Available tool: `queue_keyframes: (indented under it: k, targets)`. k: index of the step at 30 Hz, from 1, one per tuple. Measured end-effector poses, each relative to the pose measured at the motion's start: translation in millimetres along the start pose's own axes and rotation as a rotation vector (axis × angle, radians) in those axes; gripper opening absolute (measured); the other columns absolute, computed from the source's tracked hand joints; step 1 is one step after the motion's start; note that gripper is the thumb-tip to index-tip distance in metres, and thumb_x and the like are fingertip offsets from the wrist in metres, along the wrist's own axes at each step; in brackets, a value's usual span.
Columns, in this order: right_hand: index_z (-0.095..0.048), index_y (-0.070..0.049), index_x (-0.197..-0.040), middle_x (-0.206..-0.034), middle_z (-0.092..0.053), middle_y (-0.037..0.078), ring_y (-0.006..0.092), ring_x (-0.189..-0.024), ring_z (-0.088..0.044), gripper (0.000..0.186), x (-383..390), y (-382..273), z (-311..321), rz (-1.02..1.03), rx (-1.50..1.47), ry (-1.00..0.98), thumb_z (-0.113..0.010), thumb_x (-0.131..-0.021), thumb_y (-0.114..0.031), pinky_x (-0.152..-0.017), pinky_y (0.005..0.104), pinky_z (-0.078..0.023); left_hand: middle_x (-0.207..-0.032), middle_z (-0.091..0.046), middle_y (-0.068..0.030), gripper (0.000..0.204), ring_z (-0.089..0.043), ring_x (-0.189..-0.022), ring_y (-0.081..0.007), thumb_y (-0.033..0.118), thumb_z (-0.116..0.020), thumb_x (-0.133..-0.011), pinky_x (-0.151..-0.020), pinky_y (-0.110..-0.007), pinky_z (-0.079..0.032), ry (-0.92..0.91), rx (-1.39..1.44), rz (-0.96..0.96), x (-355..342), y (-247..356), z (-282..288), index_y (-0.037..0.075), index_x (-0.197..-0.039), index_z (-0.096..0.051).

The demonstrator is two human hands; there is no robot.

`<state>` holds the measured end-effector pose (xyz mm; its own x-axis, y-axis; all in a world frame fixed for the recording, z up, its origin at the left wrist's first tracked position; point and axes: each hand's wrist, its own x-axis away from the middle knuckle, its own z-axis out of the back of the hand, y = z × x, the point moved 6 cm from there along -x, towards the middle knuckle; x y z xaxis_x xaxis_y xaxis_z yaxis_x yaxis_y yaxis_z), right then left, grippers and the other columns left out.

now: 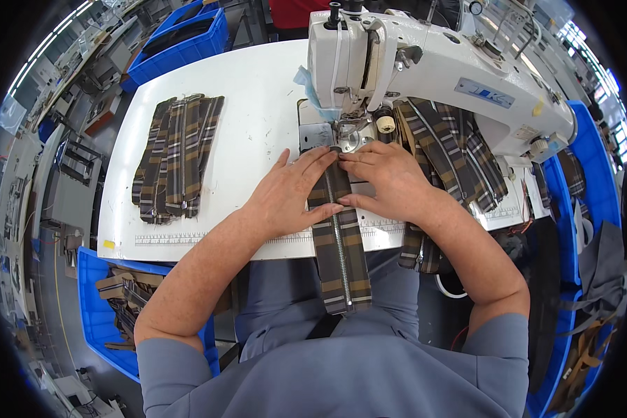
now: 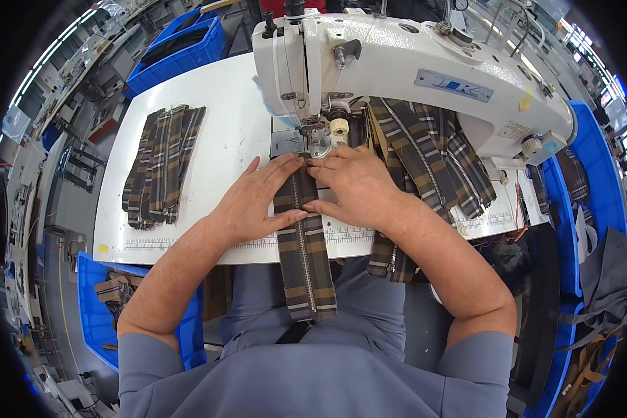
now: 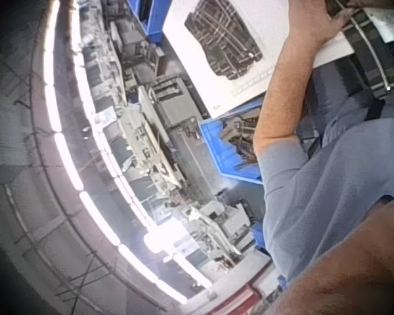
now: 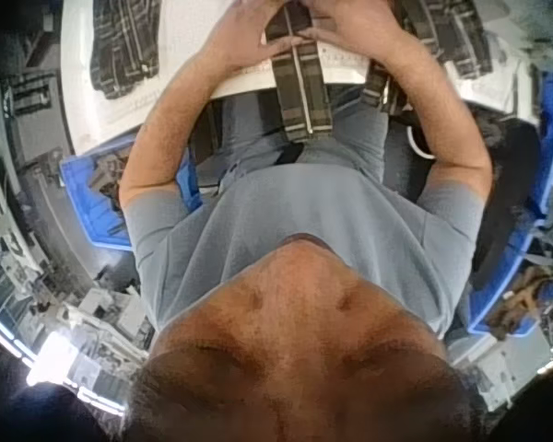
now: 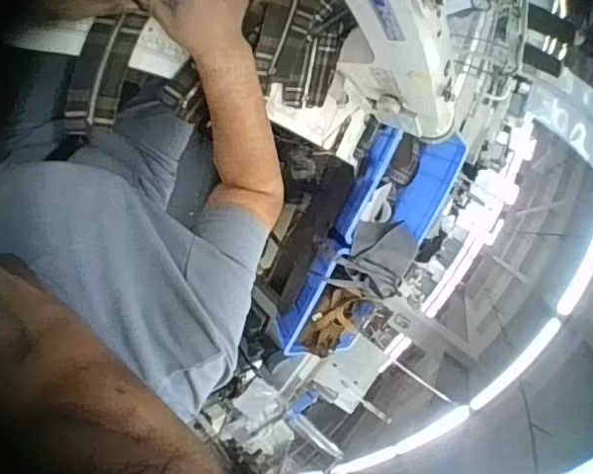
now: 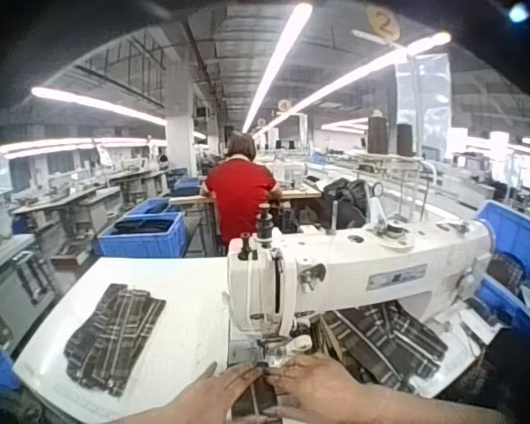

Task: The person sews fabric straps using an industrial sewing machine.

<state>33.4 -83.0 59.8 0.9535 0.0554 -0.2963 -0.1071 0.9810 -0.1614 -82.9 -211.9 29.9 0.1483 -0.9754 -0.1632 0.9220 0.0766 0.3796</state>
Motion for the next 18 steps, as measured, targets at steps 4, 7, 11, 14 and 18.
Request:
queue_keyframes:
  k: [4, 7, 11, 14, 18]
  targets:
    - [-0.075, -0.005, -0.123, -0.129, -0.073, 0.008, 0.0263, -0.117, -0.064, 0.055, -2, 10, -1, 0.044, 0.025, 0.027, -0.079, -0.086, -0.045, -0.099, 0.0409, -0.049, -0.162, -0.043, -0.0171, 0.091, -0.045, -0.148, -0.0363, 0.062, -0.067, -0.093, -0.125, -0.064, -0.026, -0.014, -0.098, -0.019, -11, -4, -1, 0.001, -0.156, -0.043]
    - [-0.076, -0.005, -0.122, -0.130, -0.073, 0.007, 0.0260, -0.117, -0.063, 0.054, -1, 15, -4, 0.050, 0.016, 0.086, -0.078, -0.087, -0.046, -0.098, 0.0409, -0.048, -0.162, -0.043, -0.0149, 0.089, -0.046, -0.147, -0.0345, 0.061, -0.068, -0.092, -0.125, -0.065, -0.024, -0.034, -0.121, 0.005, -15, -7, 3, 0.001, -0.155, -0.045]
    - [-0.076, -0.005, -0.122, -0.129, -0.073, 0.007, 0.0262, -0.117, -0.063, 0.052, -2, 16, -5, 0.063, 0.024, 0.144, -0.077, -0.088, -0.045, -0.096, 0.0420, -0.047, -0.161, -0.045, -0.0131, 0.086, -0.046, -0.148, -0.0319, 0.059, -0.069, -0.092, -0.126, -0.063, -0.023, -0.051, -0.159, 0.003, -19, -8, 6, 0.003, -0.153, -0.048]
    - [-0.075, -0.005, -0.123, -0.130, -0.073, 0.007, 0.0267, -0.114, -0.063, 0.052, -4, 17, -8, 0.050, 0.006, 0.131, -0.077, -0.088, -0.044, -0.095, 0.0422, -0.047, -0.161, -0.047, -0.0125, 0.083, -0.046, -0.148, -0.0301, 0.058, -0.069, -0.092, -0.126, -0.062, -0.022, -0.026, -0.146, -0.018, -19, -11, 7, 0.004, -0.152, -0.050]
    - [-0.075, -0.006, -0.123, -0.130, -0.073, 0.007, 0.0268, -0.112, -0.064, 0.053, -6, 21, -10, 0.026, -0.006, 0.134, -0.077, -0.087, -0.045, -0.094, 0.0421, -0.047, -0.161, -0.048, -0.0119, 0.081, -0.045, -0.149, -0.0304, 0.057, -0.069, -0.092, -0.126, -0.062, -0.021, 0.000, -0.158, -0.040, -24, -17, 6, 0.005, -0.151, -0.052]
